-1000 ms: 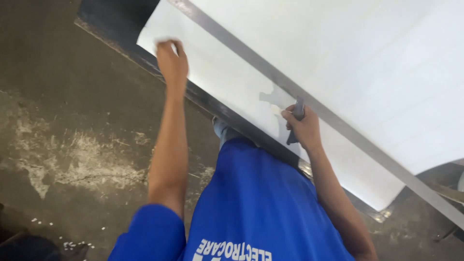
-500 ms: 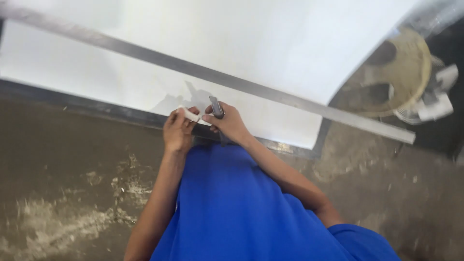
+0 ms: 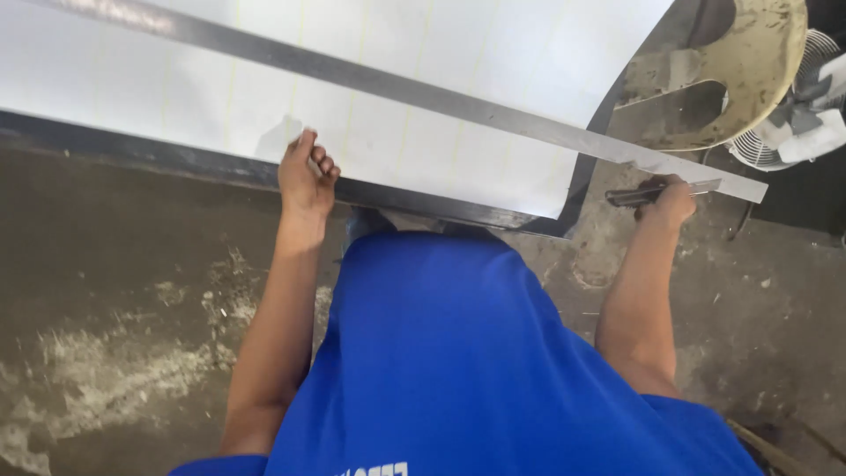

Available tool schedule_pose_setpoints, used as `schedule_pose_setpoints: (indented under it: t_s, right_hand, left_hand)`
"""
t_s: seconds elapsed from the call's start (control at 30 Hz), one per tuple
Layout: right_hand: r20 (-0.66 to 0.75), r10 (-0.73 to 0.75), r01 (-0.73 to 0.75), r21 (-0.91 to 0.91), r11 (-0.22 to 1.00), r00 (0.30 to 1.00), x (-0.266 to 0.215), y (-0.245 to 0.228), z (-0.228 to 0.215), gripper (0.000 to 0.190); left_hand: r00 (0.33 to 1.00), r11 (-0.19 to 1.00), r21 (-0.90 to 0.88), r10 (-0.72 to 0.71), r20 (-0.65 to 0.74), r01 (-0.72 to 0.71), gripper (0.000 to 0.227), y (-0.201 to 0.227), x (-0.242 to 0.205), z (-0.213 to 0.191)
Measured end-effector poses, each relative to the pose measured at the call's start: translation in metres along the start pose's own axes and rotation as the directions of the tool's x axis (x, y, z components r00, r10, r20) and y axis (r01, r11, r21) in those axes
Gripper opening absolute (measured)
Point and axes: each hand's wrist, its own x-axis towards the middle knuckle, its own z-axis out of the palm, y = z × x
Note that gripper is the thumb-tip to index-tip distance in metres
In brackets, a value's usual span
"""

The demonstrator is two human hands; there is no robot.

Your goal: The person uses a utility knife and a metal ruler to cut a large white sheet on a workbench. They align the ruler along the sheet's edge and make several straight cuts to trim the material.

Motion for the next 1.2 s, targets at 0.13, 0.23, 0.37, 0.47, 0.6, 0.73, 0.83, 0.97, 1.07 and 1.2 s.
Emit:
schedule_pose_setpoints:
  t_s: [0.13,0.23,0.37,0.47,0.6,0.73,0.83,0.97,1.07,1.2]
  right_hand:
    - [0.105,0.073,-0.093,0.194,0.977,0.992,0.022,-0.025,0.012,0.004]
    - [0.190,0.053,-0.051,-0.015,0.999,0.980,-0.040,-0.061,-0.002,0.016]
    - [0.036,-0.112,0.100,0.243,0.965,0.993,-0.080,-0.089,-0.041,0.036]
    - [0.116,-0.181,0.163,0.146,0.976,0.977,-0.088,-0.086,-0.054,0.035]
    - [0.105,-0.014,0.004,0.093,0.996,0.994,-0.021,-0.028,-0.057,0.027]
    - [0.207,0.189,-0.164,-0.131,0.978,0.960,-0.068,-0.018,-0.063,0.010]
    - [0.211,0.097,-0.040,-0.263,0.964,0.973,-0.110,-0.030,-0.072,0.013]
    - [0.199,0.147,-0.090,-0.269,0.959,0.969,-0.075,-0.013,-0.071,0.008]
    - [0.230,0.142,-0.076,-0.274,0.959,0.963,-0.050,0.000,-0.074,0.008]
    - [0.156,0.116,-0.073,-0.257,0.964,0.981,-0.039,0.000,-0.073,0.015]
  left_hand:
    - [0.999,0.999,-0.026,0.042,-0.017,-0.042,0.032,-0.026,0.016,0.046]
    - [0.990,0.993,-0.047,0.106,-0.091,-0.110,0.022,-0.069,0.040,0.070]
    - [0.956,0.948,-0.178,0.230,-0.183,-0.262,0.030,-0.097,0.096,0.110]
    - [0.938,0.897,-0.326,0.210,-0.275,-0.297,0.026,-0.058,0.084,0.154]
    - [0.926,0.900,-0.355,0.118,-0.358,-0.251,0.036,-0.013,-0.002,0.190]
    - [0.933,0.921,-0.289,0.166,-0.319,-0.263,0.030,-0.011,-0.048,0.169]
    - [0.922,0.990,0.005,0.130,-0.365,-0.138,0.049,-0.034,-0.047,0.134]
    - [0.904,0.968,0.168,0.236,-0.358,-0.187,0.029,-0.056,-0.055,0.105]
    - [0.906,0.961,0.220,0.236,-0.351,-0.165,0.023,-0.070,-0.035,0.085]
    - [0.925,0.831,0.541,0.297,-0.236,-0.129,0.037,-0.061,-0.045,0.078]
